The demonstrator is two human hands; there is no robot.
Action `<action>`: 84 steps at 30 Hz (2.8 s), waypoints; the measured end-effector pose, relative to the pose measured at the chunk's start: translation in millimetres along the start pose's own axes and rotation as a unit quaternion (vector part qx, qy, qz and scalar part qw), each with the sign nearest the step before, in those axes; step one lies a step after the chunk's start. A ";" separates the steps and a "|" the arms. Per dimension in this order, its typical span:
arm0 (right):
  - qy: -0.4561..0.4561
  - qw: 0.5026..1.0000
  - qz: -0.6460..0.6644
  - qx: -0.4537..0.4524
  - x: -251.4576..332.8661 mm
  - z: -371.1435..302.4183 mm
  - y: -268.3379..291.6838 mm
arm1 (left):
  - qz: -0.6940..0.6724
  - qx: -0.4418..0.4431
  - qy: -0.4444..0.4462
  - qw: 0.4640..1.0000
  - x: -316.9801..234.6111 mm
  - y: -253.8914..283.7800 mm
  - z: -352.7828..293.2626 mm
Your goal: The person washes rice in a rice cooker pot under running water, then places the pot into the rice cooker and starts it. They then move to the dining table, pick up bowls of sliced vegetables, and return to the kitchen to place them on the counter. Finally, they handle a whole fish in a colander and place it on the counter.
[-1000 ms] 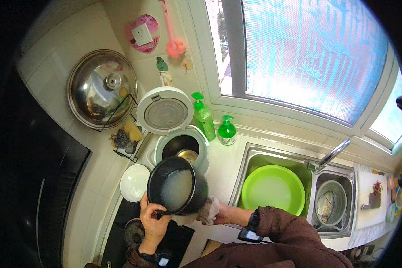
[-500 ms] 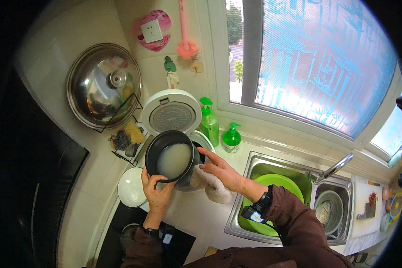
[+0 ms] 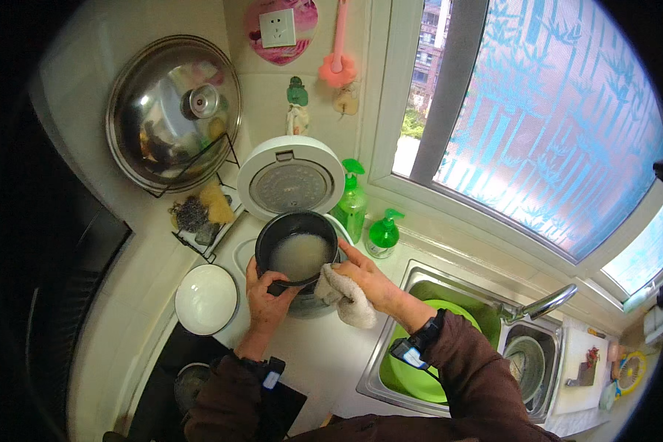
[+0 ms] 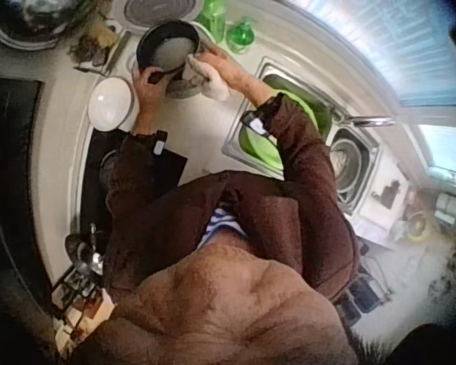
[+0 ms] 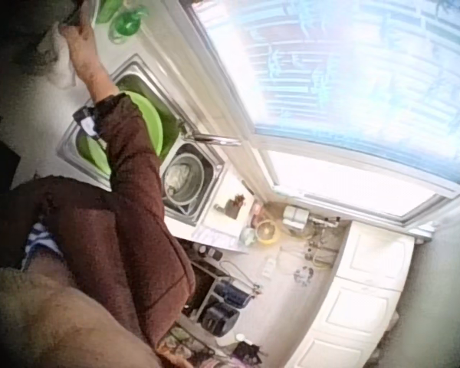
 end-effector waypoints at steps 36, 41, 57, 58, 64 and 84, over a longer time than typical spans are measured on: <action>0.016 0.989 0.107 -0.104 35.7 80.8 15.6 | 0.189 0.083 0.043 0.977 34.1 35.6 -32.0; 0.177 0.933 -0.048 -0.309 41.4 132.2 17.5 | 0.185 0.083 0.056 0.978 33.6 56.0 -46.5; 0.373 0.608 -0.688 -0.134 210.6 102.0 -87.5 | 0.160 0.095 0.113 0.976 62.5 92.7 -59.2; 0.383 0.560 -0.726 -0.115 203.1 106.6 -91.8 | 0.158 0.098 0.118 0.975 63.8 92.9 -59.4; 0.229 0.585 -0.777 -0.043 179.8 98.7 -73.3 | 0.163 0.091 0.142 0.972 72.9 99.3 -62.4; 0.182 0.619 -0.763 0.036 9.6 -61.0 -68.7 | 0.312 0.229 0.074 0.919 133.1 5.9 -62.7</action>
Point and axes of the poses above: each hand's wrist, its own z-axis towards the middle knuckle, its own y-axis out of the back of the hand, x = y × z, the point moved 8 cm from there along z, towards the middle knuckle, and after that the axes turned 3 degrees about y, right-handed, at the moved point
